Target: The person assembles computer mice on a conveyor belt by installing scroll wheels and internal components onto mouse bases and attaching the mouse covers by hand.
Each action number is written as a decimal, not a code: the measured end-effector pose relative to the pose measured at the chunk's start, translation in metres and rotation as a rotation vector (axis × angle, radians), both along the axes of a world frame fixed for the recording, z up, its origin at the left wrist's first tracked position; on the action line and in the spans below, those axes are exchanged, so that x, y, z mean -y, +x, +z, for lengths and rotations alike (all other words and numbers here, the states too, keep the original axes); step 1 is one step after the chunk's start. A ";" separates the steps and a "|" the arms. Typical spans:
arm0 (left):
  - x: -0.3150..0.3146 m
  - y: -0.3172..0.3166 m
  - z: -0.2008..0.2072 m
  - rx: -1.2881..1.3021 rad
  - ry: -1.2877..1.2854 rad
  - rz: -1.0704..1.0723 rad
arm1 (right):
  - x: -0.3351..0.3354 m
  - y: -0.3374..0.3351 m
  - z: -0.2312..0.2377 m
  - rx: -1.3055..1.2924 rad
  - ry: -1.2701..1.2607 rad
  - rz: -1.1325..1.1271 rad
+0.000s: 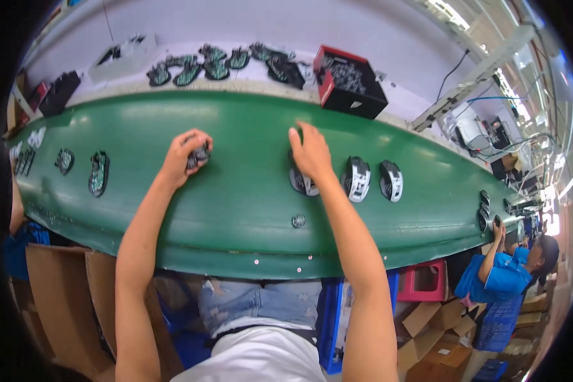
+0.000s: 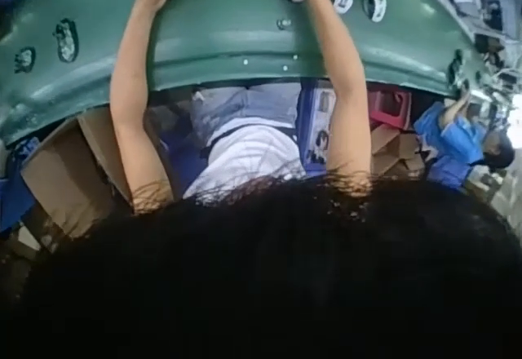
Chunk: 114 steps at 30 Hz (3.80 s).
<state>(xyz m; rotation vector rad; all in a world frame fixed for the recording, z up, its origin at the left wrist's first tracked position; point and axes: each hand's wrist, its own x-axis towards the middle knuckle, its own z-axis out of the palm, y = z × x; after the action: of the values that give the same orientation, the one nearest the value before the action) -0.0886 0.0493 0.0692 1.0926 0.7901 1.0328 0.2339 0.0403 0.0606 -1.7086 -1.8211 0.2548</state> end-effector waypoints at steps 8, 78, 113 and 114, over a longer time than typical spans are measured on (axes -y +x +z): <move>0.005 -0.023 -0.014 0.028 -0.092 0.012 | -0.001 -0.019 -0.002 -0.027 0.198 0.166; 0.040 0.080 -0.023 -0.097 0.173 0.495 | 0.132 -0.021 -0.017 -0.675 -0.120 0.247; 0.028 0.056 -0.021 -0.504 0.596 0.400 | 0.058 -0.071 -0.008 0.173 0.097 0.273; 0.029 0.057 -0.020 -0.511 0.607 0.385 | 0.055 -0.073 -0.011 0.112 0.189 0.270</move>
<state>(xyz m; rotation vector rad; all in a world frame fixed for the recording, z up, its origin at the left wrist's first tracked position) -0.0321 0.0203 0.0487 1.8157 1.1642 1.3882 0.1613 -0.0150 0.0499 -1.3721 -2.0877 0.0940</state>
